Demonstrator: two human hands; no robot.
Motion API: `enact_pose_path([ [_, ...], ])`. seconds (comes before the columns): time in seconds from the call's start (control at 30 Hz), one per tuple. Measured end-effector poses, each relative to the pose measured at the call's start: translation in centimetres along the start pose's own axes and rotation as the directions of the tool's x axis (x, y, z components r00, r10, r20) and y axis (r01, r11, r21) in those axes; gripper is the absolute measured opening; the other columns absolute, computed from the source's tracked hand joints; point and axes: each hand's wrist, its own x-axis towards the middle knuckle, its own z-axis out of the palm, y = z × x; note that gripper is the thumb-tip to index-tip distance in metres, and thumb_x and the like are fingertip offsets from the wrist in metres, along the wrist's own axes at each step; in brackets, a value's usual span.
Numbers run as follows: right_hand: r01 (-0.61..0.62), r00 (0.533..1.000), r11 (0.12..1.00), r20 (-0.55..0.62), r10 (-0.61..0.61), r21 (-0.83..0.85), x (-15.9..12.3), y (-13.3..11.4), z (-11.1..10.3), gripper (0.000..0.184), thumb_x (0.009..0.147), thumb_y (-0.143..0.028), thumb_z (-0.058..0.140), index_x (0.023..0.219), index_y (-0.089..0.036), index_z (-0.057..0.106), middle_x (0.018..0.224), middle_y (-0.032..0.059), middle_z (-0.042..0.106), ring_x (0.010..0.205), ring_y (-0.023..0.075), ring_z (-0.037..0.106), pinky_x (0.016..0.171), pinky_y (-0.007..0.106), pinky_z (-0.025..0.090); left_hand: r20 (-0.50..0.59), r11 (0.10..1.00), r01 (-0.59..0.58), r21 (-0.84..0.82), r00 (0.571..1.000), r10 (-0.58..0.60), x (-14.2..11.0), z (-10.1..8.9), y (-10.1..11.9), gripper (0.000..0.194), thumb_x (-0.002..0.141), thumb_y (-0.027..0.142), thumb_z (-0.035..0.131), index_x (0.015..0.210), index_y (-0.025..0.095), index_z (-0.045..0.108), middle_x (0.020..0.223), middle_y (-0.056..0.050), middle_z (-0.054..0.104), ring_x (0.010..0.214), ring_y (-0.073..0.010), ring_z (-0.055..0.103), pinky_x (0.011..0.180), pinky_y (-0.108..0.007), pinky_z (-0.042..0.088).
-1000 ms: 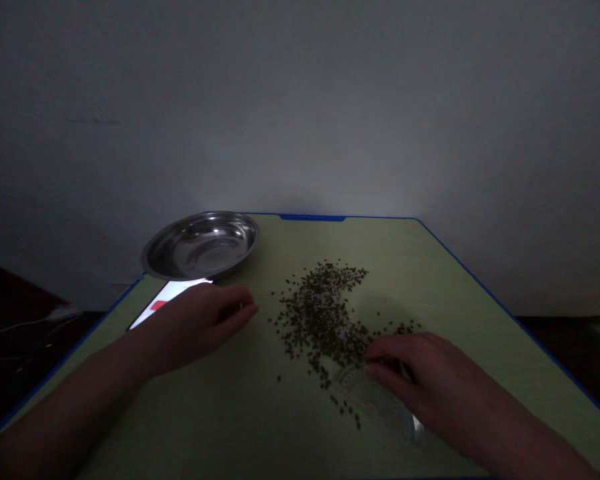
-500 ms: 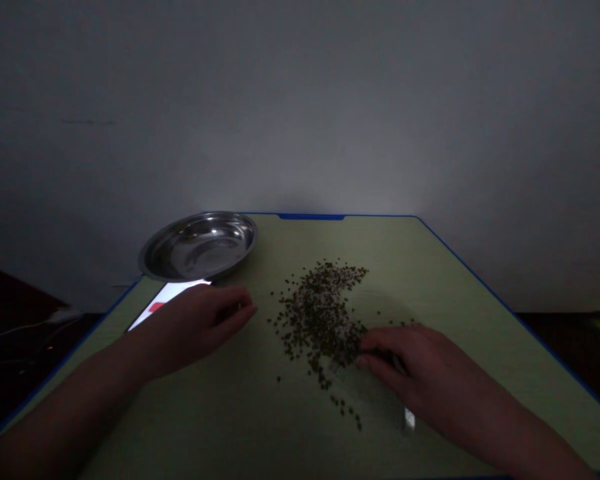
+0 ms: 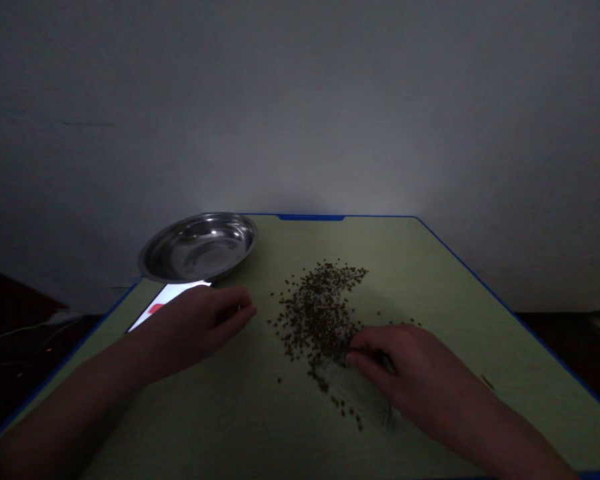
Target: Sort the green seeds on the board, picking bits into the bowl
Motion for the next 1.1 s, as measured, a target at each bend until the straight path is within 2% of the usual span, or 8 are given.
enact_pose_path([
  [0.2, -0.007, 0.998, 1.0, -0.055, 0.006, -0.007, 0.2, 0.3, -0.5, 0.027, 0.093, -0.037, 0.047, 0.083, -0.026, 0.07, 0.074, 0.0024, 0.071, 0.066, 0.0184, 0.063, 0.059, 0.029, 0.045, -0.012, 1.0, -0.017, 0.01, 1.0, 0.017, 0.0, 0.1, -0.1, 0.035, 0.093, 0.039, 0.04, 0.073, 0.018, 0.058, 0.057, 0.001, 0.054, 0.05, -0.0093, 0.044, 0.052, -0.026, 0.022],
  [0.43, 0.026, 1.0, 1.0, -0.005, -0.026, -0.007, 0.9, -0.5, -0.4, 0.023, 0.093, -0.034, 0.048, 0.087, -0.026, 0.068, 0.08, 0.0012, 0.071, 0.07, 0.0181, 0.063, 0.062, 0.03, 0.043, -0.017, 1.0, -0.021, 0.013, 1.0, 0.022, 0.0, 0.1, -0.2, 0.034, 0.093, 0.039, 0.041, 0.073, 0.018, 0.059, 0.056, 0.002, 0.054, 0.048, -0.0089, 0.042, 0.051, -0.026, 0.022],
  [0.6, 0.07, 0.998, 0.997, 0.001, -0.07, -0.025, 1.4, -1.7, -0.3, 0.022, 0.092, -0.033, 0.049, 0.08, -0.025, 0.066, 0.074, -0.0005, 0.069, 0.068, 0.0171, 0.062, 0.058, 0.029, 0.042, -0.033, 0.999, -0.029, 0.02, 0.999, 0.029, -0.1, 0.2, -0.2, 0.034, 0.093, 0.04, 0.041, 0.074, 0.018, 0.059, 0.058, 0.001, 0.056, 0.05, -0.0094, 0.044, 0.051, -0.026, 0.022],
  [0.67, 0.084, 0.996, 0.996, -0.013, -0.084, -0.025, 1.2, -1.6, -0.4, 0.022, 0.093, -0.033, 0.049, 0.082, -0.025, 0.067, 0.079, 0.0004, 0.071, 0.071, 0.0176, 0.064, 0.061, 0.029, 0.043, -0.029, 0.999, -0.032, 0.018, 0.999, 0.033, -0.1, 0.1, -0.2, 0.034, 0.093, 0.04, 0.041, 0.075, 0.018, 0.059, 0.058, 0.001, 0.056, 0.05, -0.0093, 0.044, 0.052, -0.026, 0.022],
  [0.8, 0.034, 0.998, 0.999, -0.047, -0.034, -0.015, 0.0, 0.1, -0.6, 0.025, 0.093, -0.038, 0.048, 0.091, -0.027, 0.07, 0.087, 0.002, 0.073, 0.077, 0.0192, 0.065, 0.068, 0.032, 0.047, -0.028, 0.999, -0.035, 0.017, 0.999, 0.035, -0.1, 0.0, -0.1, 0.034, 0.093, 0.039, 0.04, 0.074, 0.018, 0.059, 0.058, 0.001, 0.056, 0.05, -0.0092, 0.045, 0.052, -0.026, 0.022],
  [0.9, -0.027, 0.998, 1.0, -0.054, 0.028, 0.012, -1.1, 1.1, -0.4, 0.028, 0.093, -0.043, 0.047, 0.089, -0.027, 0.07, 0.083, 0.0023, 0.073, 0.073, 0.0192, 0.066, 0.065, 0.031, 0.048, -0.039, 0.999, -0.043, 0.018, 0.998, 0.044, -0.1, 0.0, -0.1, 0.034, 0.093, 0.039, 0.04, 0.073, 0.017, 0.059, 0.057, 0.001, 0.056, 0.05, -0.0092, 0.045, 0.052, -0.027, 0.022],
  [1.1, -0.023, 0.993, 1.0, -0.112, 0.025, 0.018, -1.5, -0.2, 0.7, 0.027, 0.091, -0.037, 0.048, 0.081, -0.026, 0.07, 0.075, 0.0031, 0.072, 0.066, 0.0195, 0.066, 0.058, 0.03, 0.048, -0.043, 0.999, -0.047, 0.007, 0.998, 0.047, -0.1, 0.1, -0.1, 0.034, 0.093, 0.04, 0.041, 0.075, 0.018, 0.06, 0.058, 0.001, 0.057, 0.051, -0.0099, 0.047, 0.053, -0.026, 0.023],
])
